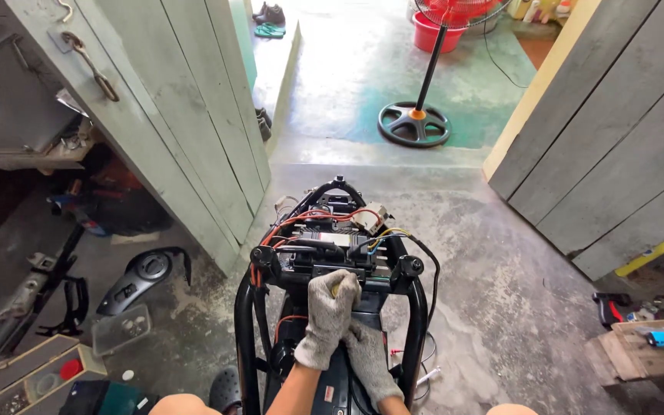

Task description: The person connects wires to the terminals of a scooter battery using a screwdriver. They tighten the connections and arrange the wires within the battery compartment.

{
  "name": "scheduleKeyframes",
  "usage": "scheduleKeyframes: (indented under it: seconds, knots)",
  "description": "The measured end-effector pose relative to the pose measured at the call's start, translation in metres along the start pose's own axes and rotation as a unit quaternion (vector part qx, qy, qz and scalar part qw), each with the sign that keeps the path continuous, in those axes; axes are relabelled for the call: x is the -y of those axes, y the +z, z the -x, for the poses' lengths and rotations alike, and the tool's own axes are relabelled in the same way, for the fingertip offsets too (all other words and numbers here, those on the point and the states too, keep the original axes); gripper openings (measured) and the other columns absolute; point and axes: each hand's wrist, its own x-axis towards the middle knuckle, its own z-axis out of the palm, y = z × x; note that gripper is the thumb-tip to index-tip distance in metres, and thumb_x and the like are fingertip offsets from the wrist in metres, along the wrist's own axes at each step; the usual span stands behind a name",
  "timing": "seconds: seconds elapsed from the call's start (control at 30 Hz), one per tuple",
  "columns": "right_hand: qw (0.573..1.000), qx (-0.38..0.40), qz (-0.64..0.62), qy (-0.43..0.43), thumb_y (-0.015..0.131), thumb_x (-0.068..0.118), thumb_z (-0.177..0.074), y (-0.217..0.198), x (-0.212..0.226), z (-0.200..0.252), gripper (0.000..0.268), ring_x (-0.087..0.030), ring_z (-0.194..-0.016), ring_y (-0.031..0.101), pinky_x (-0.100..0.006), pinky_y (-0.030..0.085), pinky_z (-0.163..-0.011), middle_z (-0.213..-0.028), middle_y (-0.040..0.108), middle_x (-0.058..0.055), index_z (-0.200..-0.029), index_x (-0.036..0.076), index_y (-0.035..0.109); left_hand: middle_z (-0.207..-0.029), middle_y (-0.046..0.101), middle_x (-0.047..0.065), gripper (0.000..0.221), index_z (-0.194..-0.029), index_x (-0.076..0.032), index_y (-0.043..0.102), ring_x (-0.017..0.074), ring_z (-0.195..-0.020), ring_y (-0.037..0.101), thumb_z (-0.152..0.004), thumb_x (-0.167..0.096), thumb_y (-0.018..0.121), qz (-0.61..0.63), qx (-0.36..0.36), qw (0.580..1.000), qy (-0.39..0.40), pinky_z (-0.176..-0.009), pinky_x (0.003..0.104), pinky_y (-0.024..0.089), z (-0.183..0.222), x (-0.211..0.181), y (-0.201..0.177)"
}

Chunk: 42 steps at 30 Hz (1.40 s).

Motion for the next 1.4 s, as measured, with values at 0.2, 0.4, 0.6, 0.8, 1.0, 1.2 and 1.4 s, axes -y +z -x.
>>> scheduleKeyframes:
  seconds: [0.2, 0.4, 0.6, 0.8, 1.0, 1.2, 1.4]
  knots:
    - [0.999, 0.014, -0.033, 0.026, 0.068, 0.018, -0.09, -0.005, 0.03, 0.003, 0.03, -0.016, -0.097, 0.076, -0.032, 0.057, -0.087, -0.103, 0.082, -0.01, -0.114, 0.002, 0.075, -0.056, 0.053, -0.001, 0.042, -0.063, 0.0, 0.055, 0.0049, -0.053, 0.046, -0.098, -0.024, 0.059, 0.034, -0.005, 0.999, -0.029, -0.048, 0.026, 0.036, -0.002, 0.006, 0.002]
    - [0.998, 0.021, -0.042, 0.039, 0.067, 0.015, -0.09, -0.004, 0.048, 0.004, 0.027, -0.016, -0.093, 0.076, -0.031, 0.058, -0.085, -0.1, 0.083, -0.009, -0.111, 0.001, 0.077, -0.057, 0.055, -0.001, 0.04, -0.066, -0.001, 0.055, 0.0051, -0.052, 0.048, -0.099, -0.024, 0.059, 0.05, -0.081, 0.995, -0.009, -0.048, 0.026, 0.037, -0.001, -0.003, 0.0]
    - [0.999, 0.008, -0.025, -0.021, 0.067, 0.013, -0.089, -0.005, 0.041, 0.003, 0.025, -0.014, -0.094, 0.076, -0.03, 0.057, -0.085, -0.101, 0.082, -0.009, -0.11, 0.002, 0.076, -0.058, 0.055, 0.001, 0.037, -0.067, 0.0, 0.059, 0.0063, -0.052, 0.048, -0.096, -0.021, 0.06, 0.066, -0.01, 0.997, -0.047, -0.047, 0.026, 0.037, -0.006, 0.016, 0.003]
    - [0.999, 0.02, -0.035, 0.0, 0.064, 0.016, -0.091, -0.009, 0.058, 0.01, 0.025, -0.02, -0.095, 0.076, -0.033, 0.057, -0.084, -0.101, 0.081, -0.009, -0.111, 0.004, 0.075, -0.059, 0.056, 0.001, 0.036, -0.067, -0.001, 0.057, 0.0073, -0.051, 0.048, -0.096, -0.023, 0.059, 0.072, -0.004, 0.997, -0.035, -0.046, 0.026, 0.038, -0.001, 0.005, -0.005]
    - [0.995, 0.059, 0.061, -0.051, 0.068, 0.021, -0.091, -0.015, 0.07, 0.005, 0.03, -0.024, -0.107, 0.074, -0.034, 0.055, -0.091, -0.111, 0.078, -0.012, -0.116, 0.005, 0.073, -0.061, 0.06, 0.001, 0.052, -0.068, -0.003, 0.055, 0.0049, -0.05, 0.047, -0.102, -0.042, 0.06, 0.074, -0.067, 0.995, -0.01, -0.047, 0.023, 0.035, 0.01, 0.003, -0.015]
    - [0.996, 0.082, 0.036, -0.029, 0.063, 0.021, -0.097, -0.05, 0.125, 0.031, 0.035, -0.02, -0.113, 0.07, -0.031, 0.051, -0.099, -0.12, 0.076, -0.009, -0.127, 0.005, 0.068, -0.067, 0.064, 0.001, 0.051, -0.073, -0.003, 0.06, 0.0041, -0.053, 0.051, -0.104, -0.043, 0.058, 0.1, -0.115, 0.988, -0.008, -0.05, 0.021, 0.04, 0.033, -0.009, -0.026]
    - [0.998, 0.017, 0.024, 0.062, 0.06, 0.021, -0.101, -0.126, 0.128, 0.107, 0.034, -0.014, -0.107, 0.07, -0.03, 0.053, -0.092, -0.118, 0.077, -0.008, -0.13, 0.005, 0.068, -0.077, 0.068, 0.006, 0.052, -0.078, -0.001, 0.063, 0.0134, -0.069, 0.064, -0.108, -0.044, 0.053, 0.072, -0.149, 0.984, 0.058, -0.067, 0.028, 0.053, 0.055, -0.059, -0.044]
